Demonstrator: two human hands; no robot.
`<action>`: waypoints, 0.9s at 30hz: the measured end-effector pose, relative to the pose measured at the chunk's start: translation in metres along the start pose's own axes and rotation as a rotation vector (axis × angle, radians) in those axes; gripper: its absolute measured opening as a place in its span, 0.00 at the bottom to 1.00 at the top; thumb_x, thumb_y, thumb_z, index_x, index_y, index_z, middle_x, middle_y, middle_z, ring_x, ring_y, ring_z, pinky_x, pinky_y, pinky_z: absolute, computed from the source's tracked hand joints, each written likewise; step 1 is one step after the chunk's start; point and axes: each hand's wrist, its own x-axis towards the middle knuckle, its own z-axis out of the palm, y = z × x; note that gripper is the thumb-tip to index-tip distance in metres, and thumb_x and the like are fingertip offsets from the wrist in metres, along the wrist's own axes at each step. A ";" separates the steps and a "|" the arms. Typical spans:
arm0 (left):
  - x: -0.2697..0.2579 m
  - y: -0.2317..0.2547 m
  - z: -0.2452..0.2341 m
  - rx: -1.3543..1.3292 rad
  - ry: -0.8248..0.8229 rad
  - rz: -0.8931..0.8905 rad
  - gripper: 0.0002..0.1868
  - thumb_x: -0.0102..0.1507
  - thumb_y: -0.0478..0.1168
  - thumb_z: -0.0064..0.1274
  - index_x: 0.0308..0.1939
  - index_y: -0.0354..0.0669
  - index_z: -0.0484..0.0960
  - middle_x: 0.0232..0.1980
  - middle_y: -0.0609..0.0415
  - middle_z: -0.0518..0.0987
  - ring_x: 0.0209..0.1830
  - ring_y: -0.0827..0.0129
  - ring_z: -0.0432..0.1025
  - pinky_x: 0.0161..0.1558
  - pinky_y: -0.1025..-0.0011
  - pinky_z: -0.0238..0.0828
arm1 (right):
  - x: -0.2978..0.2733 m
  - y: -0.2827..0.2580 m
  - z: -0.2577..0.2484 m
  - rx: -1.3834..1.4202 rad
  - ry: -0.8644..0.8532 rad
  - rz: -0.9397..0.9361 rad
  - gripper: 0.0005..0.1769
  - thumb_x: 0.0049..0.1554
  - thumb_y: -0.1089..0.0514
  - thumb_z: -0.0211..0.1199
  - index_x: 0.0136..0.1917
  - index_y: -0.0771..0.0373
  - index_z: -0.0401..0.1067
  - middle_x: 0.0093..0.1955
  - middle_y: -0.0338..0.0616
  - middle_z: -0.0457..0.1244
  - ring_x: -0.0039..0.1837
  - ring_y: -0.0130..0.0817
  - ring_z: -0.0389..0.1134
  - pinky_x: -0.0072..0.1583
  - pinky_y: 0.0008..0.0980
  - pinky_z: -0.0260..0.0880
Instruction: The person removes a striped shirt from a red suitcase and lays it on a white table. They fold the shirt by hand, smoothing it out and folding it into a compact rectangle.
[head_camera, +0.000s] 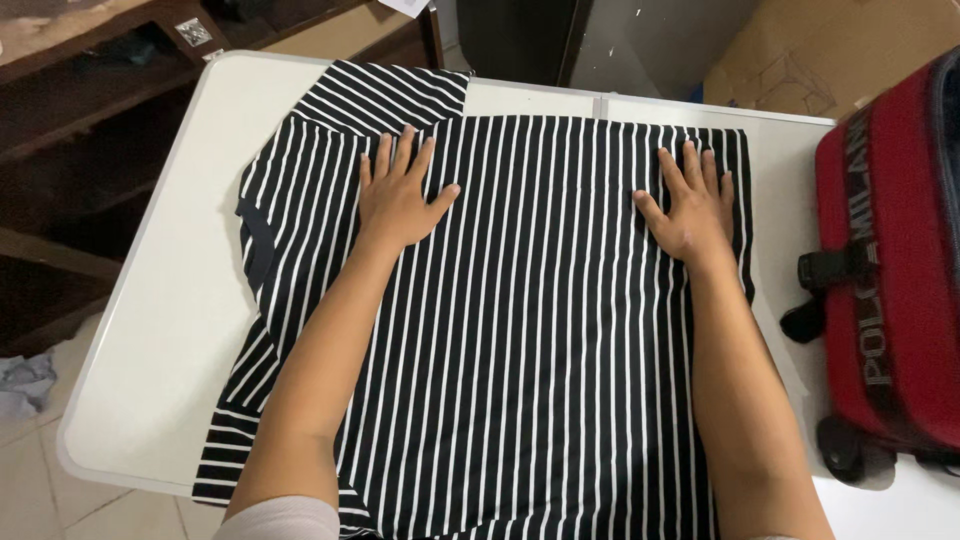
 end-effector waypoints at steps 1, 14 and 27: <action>0.000 -0.010 -0.005 0.011 -0.009 -0.035 0.43 0.64 0.70 0.40 0.78 0.56 0.57 0.83 0.52 0.45 0.83 0.54 0.34 0.77 0.45 0.26 | 0.001 -0.001 -0.001 0.000 0.006 -0.005 0.42 0.60 0.32 0.50 0.81 0.50 0.52 0.85 0.49 0.40 0.85 0.47 0.34 0.79 0.53 0.29; -0.019 -0.118 -0.027 0.043 0.047 -0.312 0.46 0.64 0.71 0.36 0.80 0.53 0.51 0.84 0.50 0.40 0.83 0.51 0.29 0.78 0.52 0.21 | -0.002 -0.007 -0.006 -0.077 0.054 0.266 0.41 0.59 0.34 0.50 0.79 0.52 0.54 0.83 0.52 0.41 0.83 0.54 0.34 0.72 0.76 0.19; -0.021 -0.113 -0.028 0.021 0.070 -0.313 0.45 0.65 0.69 0.35 0.80 0.51 0.51 0.84 0.49 0.41 0.83 0.49 0.30 0.78 0.51 0.21 | 0.001 -0.216 0.029 -0.157 -0.188 -0.295 0.43 0.58 0.29 0.49 0.81 0.46 0.48 0.85 0.47 0.35 0.84 0.48 0.28 0.78 0.62 0.25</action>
